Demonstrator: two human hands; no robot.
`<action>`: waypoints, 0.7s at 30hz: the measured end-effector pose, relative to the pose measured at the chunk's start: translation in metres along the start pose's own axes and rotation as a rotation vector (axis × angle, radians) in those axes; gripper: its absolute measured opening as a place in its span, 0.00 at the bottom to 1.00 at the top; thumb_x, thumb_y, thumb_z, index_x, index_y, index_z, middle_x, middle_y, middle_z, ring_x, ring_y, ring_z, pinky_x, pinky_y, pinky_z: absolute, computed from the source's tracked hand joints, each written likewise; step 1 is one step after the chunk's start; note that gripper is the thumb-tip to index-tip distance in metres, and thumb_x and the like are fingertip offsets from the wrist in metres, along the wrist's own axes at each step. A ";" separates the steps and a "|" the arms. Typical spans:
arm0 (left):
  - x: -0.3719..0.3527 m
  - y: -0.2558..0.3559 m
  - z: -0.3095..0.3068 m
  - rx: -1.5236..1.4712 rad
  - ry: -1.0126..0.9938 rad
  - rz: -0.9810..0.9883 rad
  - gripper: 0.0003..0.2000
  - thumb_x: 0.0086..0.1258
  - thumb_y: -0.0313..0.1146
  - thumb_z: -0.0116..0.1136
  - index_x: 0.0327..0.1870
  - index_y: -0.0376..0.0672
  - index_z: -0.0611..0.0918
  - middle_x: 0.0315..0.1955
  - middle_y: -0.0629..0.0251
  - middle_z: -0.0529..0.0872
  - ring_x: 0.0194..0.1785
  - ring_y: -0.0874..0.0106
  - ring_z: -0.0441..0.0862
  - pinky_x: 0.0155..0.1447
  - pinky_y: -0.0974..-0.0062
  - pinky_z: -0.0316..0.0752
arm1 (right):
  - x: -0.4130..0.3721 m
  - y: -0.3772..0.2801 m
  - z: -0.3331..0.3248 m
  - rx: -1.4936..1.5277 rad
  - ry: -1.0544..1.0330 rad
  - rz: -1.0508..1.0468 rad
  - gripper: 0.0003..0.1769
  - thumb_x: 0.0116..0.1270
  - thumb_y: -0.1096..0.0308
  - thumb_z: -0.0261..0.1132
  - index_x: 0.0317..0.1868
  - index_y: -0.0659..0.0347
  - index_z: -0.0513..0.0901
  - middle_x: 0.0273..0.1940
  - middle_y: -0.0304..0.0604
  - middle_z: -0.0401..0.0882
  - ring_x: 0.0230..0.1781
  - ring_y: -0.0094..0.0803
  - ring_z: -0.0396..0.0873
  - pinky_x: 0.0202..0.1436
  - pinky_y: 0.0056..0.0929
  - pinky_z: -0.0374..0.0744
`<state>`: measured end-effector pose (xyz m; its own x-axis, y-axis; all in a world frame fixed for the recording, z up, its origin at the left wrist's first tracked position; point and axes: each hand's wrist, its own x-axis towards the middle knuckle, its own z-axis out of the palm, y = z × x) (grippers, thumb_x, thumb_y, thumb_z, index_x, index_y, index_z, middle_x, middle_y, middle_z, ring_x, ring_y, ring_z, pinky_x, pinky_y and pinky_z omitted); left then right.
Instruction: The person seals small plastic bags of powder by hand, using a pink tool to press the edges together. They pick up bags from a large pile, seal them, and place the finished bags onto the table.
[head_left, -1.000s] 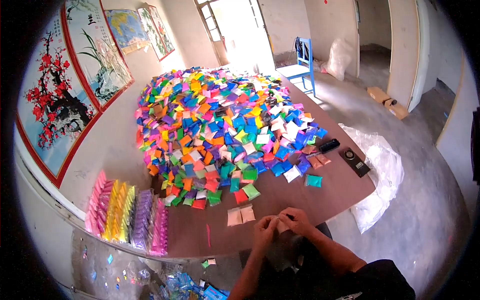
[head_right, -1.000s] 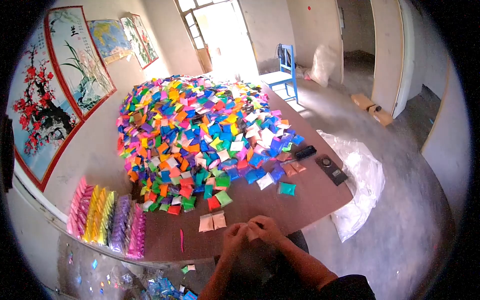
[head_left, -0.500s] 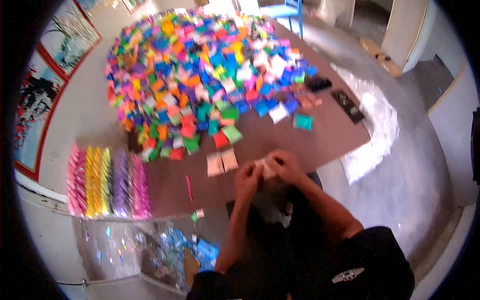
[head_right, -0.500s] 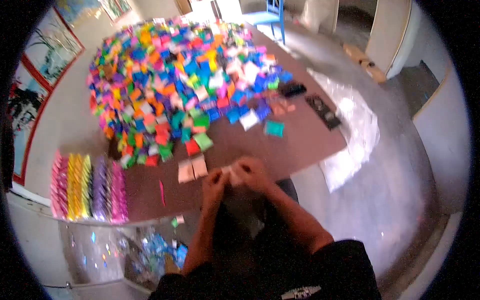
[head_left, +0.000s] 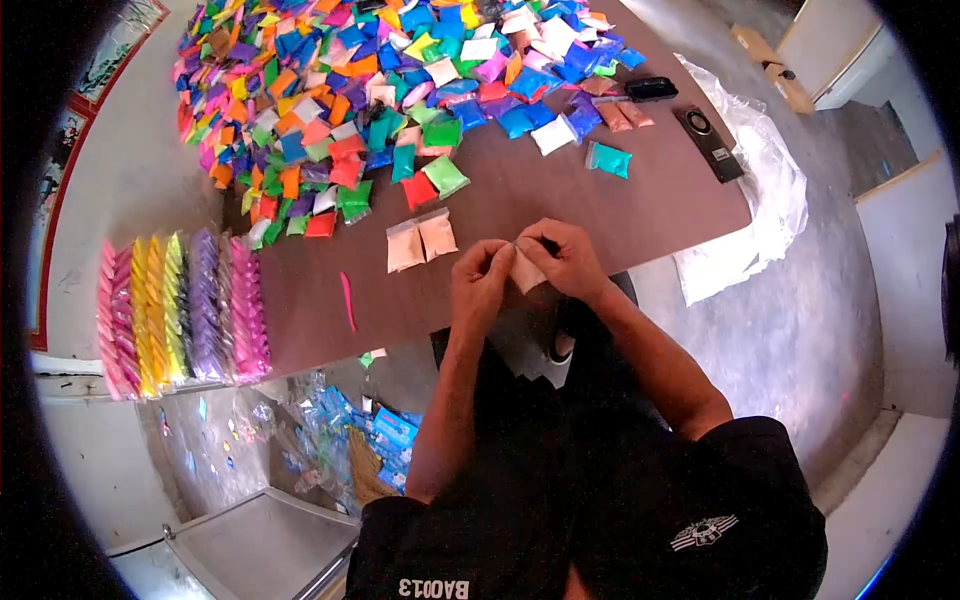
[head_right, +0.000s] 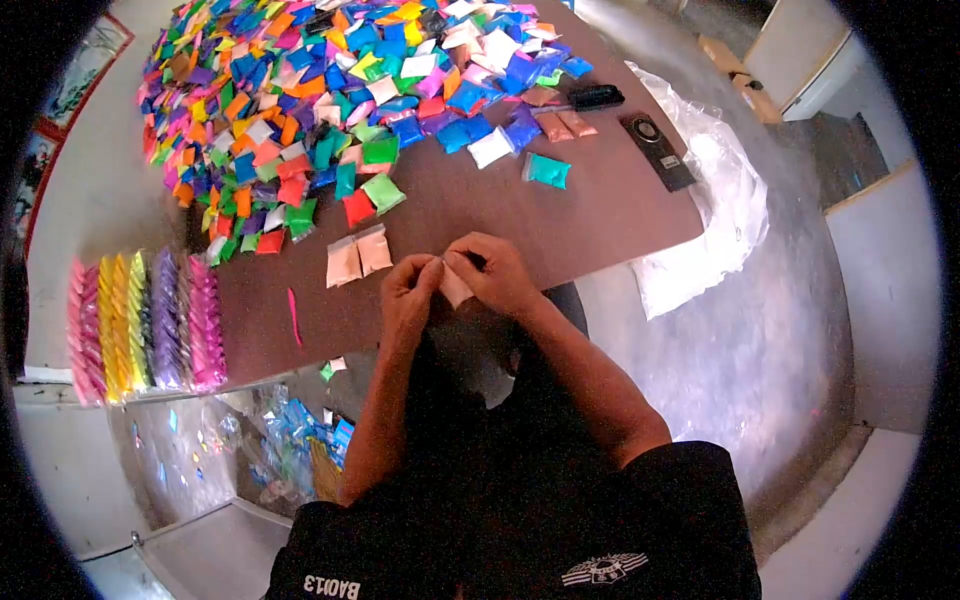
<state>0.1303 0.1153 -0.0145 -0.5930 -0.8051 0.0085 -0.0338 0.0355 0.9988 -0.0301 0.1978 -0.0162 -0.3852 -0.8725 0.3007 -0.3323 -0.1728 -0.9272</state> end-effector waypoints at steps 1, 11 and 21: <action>-0.001 0.001 0.000 -0.010 0.001 -0.018 0.10 0.80 0.36 0.63 0.47 0.37 0.87 0.35 0.74 0.86 0.38 0.83 0.80 0.43 0.81 0.76 | 0.000 0.001 0.001 0.000 -0.002 0.004 0.07 0.73 0.71 0.67 0.43 0.67 0.86 0.37 0.46 0.87 0.36 0.30 0.84 0.41 0.31 0.81; -0.005 0.024 0.009 0.019 0.003 -0.127 0.11 0.78 0.37 0.66 0.47 0.38 0.87 0.35 0.70 0.88 0.36 0.82 0.82 0.38 0.81 0.76 | -0.001 0.008 0.003 0.075 0.094 0.022 0.09 0.74 0.68 0.68 0.44 0.68 0.87 0.35 0.43 0.86 0.35 0.25 0.82 0.39 0.30 0.80; 0.001 0.003 -0.003 -0.031 -0.010 -0.187 0.09 0.77 0.35 0.66 0.46 0.38 0.87 0.33 0.70 0.88 0.34 0.83 0.81 0.35 0.80 0.74 | 0.001 0.002 0.002 -0.037 -0.005 0.038 0.13 0.76 0.63 0.67 0.46 0.67 0.86 0.34 0.46 0.86 0.33 0.27 0.82 0.37 0.31 0.80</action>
<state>0.1317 0.1132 -0.0110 -0.5871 -0.7898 -0.1773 -0.1190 -0.1325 0.9840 -0.0298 0.1958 -0.0179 -0.3939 -0.8805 0.2638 -0.3487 -0.1224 -0.9292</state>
